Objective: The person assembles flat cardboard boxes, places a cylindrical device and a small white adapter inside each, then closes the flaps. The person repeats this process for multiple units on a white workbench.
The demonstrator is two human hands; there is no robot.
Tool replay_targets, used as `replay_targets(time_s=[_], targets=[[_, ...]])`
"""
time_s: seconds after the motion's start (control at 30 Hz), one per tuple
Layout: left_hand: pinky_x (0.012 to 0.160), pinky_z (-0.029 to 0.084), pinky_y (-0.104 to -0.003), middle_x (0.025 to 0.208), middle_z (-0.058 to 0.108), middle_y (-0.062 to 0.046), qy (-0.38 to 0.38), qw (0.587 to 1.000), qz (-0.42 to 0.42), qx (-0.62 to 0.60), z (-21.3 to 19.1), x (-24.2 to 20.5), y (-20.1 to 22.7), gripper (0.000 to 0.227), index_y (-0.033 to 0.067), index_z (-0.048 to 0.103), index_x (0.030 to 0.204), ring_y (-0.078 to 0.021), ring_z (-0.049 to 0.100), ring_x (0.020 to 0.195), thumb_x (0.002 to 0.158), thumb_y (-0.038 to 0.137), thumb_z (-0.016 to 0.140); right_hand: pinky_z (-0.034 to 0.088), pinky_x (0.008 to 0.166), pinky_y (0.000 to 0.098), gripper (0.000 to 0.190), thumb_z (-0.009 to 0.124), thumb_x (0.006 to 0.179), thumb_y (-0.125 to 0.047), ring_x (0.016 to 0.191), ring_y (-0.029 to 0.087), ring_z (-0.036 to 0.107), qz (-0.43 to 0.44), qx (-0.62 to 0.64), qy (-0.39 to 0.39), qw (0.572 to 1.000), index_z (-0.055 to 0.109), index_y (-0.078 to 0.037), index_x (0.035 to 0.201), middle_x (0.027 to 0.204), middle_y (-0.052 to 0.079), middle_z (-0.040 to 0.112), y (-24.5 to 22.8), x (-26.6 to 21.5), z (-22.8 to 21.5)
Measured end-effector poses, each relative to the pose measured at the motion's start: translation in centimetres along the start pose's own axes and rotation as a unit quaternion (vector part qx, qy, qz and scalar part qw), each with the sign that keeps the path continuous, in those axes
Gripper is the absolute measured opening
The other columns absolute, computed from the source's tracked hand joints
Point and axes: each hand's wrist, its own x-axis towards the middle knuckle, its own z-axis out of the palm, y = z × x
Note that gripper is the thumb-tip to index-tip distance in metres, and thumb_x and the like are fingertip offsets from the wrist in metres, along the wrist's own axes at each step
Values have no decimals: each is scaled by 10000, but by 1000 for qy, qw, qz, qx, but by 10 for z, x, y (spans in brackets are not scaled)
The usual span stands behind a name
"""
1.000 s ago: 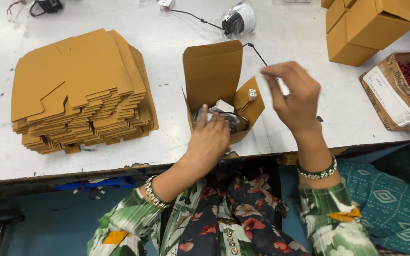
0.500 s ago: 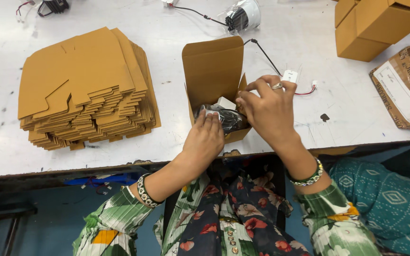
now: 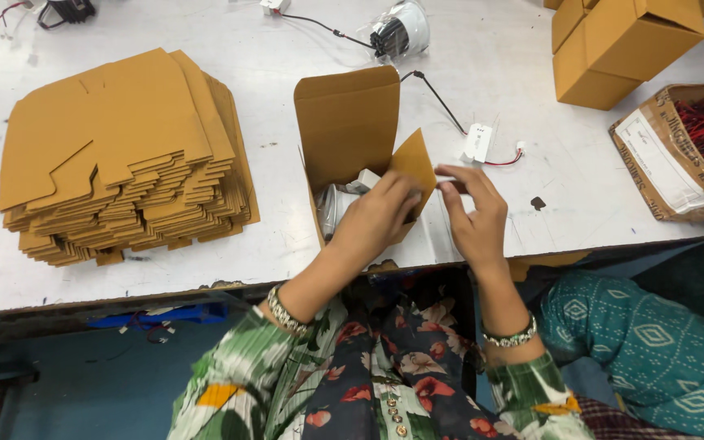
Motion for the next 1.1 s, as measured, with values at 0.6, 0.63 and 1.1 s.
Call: replay_targets(time_s=[0.6,0.63,1.1], targets=[[779,462,-464,919,668,-71,6,980,37,195,10,21,-28,458,42,573,1122,-297,644,939,809,269,819,379,1131,406,727,326,1083,-524,1415,257,425,203,578,-181,769,199,-80,1644,1639,128,356,80,24,66],[765,458,-470,928,669,-74,10,986,21,165,9,21,-28,543,31,547,1170,-308,642,929,771,269,828,368,1225,415,719,329,1081,-511,1474,252,414,201,568,-178,778,202,-67,1633,1629,130,355,81,25,66],[746,535,-429,918,676,-49,-46,985,114,119,6,-1,-38,156,105,732,883,-282,685,850,893,261,735,423,1213,407,641,435,1094,-441,1448,257,477,162,535,-217,801,309,-36,1576,1568,157,451,82,26,62]])
